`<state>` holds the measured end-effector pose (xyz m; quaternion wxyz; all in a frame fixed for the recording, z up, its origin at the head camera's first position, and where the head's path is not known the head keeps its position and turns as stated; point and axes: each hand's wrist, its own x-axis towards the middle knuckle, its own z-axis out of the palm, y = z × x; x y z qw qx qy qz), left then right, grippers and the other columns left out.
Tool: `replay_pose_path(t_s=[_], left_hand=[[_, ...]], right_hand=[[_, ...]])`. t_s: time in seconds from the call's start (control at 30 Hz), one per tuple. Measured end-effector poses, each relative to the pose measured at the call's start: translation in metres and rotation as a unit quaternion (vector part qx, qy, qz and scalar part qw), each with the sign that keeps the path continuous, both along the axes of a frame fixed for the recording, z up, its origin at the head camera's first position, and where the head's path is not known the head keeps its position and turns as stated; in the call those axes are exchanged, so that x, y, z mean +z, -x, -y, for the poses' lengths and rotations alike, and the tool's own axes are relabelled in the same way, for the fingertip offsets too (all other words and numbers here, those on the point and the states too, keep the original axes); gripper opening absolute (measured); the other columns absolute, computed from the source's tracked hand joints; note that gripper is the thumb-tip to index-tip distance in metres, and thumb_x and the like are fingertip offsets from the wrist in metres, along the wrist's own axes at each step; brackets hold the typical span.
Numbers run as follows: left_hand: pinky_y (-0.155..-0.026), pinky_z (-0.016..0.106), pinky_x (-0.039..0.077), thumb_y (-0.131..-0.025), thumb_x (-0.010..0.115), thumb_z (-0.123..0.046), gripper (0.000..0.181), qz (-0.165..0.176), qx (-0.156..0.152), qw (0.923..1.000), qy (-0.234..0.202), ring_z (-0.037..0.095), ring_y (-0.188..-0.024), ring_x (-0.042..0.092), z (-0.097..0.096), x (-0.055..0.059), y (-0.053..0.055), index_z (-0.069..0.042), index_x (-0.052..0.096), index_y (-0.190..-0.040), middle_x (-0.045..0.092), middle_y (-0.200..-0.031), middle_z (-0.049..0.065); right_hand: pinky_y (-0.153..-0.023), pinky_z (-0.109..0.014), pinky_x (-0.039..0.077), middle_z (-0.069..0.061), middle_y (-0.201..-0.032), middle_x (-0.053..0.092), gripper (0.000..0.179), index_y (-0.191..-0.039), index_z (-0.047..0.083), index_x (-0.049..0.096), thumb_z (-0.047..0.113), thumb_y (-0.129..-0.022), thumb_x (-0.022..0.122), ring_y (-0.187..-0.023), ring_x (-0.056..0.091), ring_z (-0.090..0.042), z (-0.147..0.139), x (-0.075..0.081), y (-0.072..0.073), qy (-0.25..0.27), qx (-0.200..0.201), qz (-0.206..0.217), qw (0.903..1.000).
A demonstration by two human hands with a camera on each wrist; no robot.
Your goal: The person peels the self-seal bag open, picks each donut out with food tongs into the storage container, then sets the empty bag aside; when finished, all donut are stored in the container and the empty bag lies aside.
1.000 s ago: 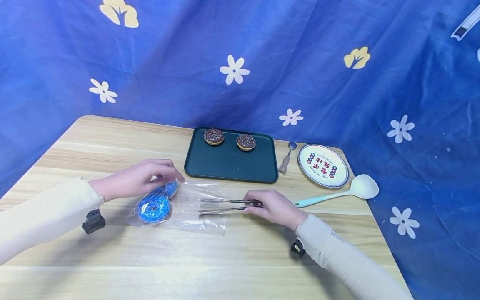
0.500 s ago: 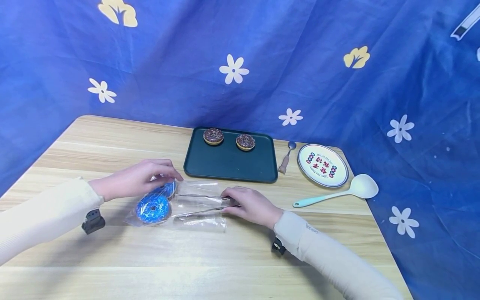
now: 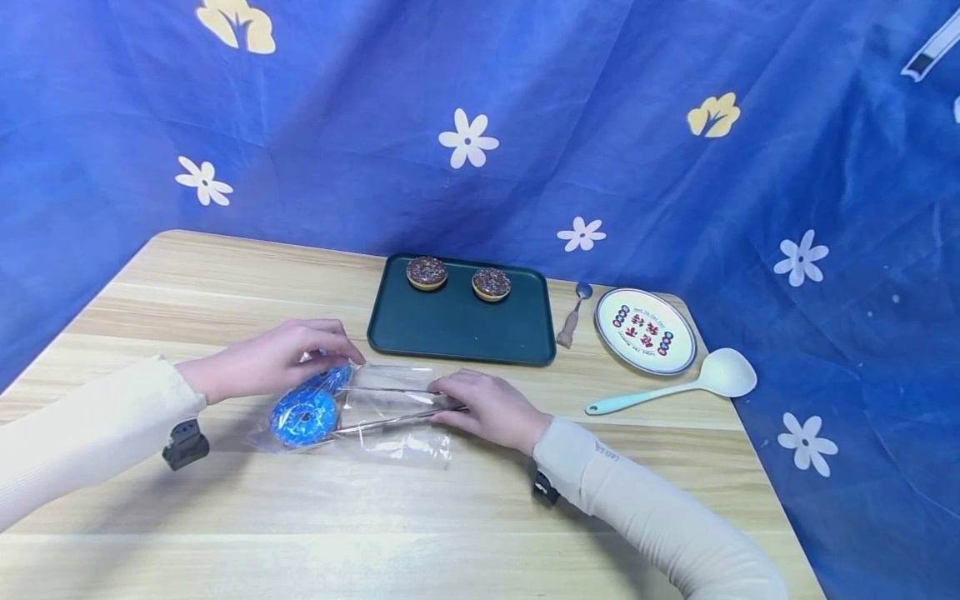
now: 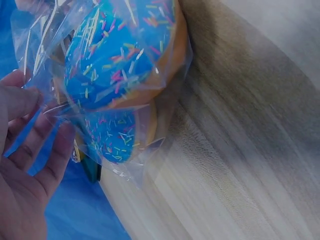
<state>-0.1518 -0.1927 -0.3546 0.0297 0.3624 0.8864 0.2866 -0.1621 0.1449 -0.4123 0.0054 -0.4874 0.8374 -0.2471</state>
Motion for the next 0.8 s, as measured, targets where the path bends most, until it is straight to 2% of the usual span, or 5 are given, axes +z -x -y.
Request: replay_pose_path(t_s=[0.33,0.6,0.8], left_hand=[[-0.085,0.031,0.06,-0.097,0.065,0.007,0.03,-0.005,0.004,1.0,-0.001,0.011,-0.095,0.067,0.0009,-0.0011,0.0007,-0.014,0.078,-0.113,0.072,-0.104,0.002],[-0.082,0.028,0.059,-0.097,0.064,0.009,0.03,-0.006,0.003,1.0,-0.004,0.01,-0.092,0.066,0.0029,-0.0027,0.0001,-0.014,0.079,-0.112,0.07,-0.1,0.0],[-0.083,0.029,0.06,-0.097,0.064,0.009,0.031,-0.002,0.006,1.0,-0.005,0.012,-0.093,0.067,0.0044,-0.0029,-0.0006,-0.015,0.078,-0.112,0.07,-0.102,-0.001]], right_hand=[[-0.09,-0.027,0.06,-0.001,-0.109,0.076,0.034,-0.126,0.01,0.071,0.027,-0.098,0.075,-0.096,0.071,-0.01,-0.0041,-0.0104,-0.0055,0.016,-0.001,-0.027,0.9995],[-0.098,-0.026,0.059,0.0,-0.114,0.079,0.027,-0.124,0.012,0.073,0.024,-0.099,0.073,-0.109,0.074,-0.011,-0.0004,-0.0104,-0.0047,0.028,0.016,-0.06,0.9977],[-0.093,-0.027,0.061,0.001,-0.111,0.079,0.025,-0.12,0.012,0.073,0.025,-0.099,0.074,-0.103,0.074,-0.011,0.0011,-0.0105,-0.0057,0.023,0.006,-0.076,0.9968]])
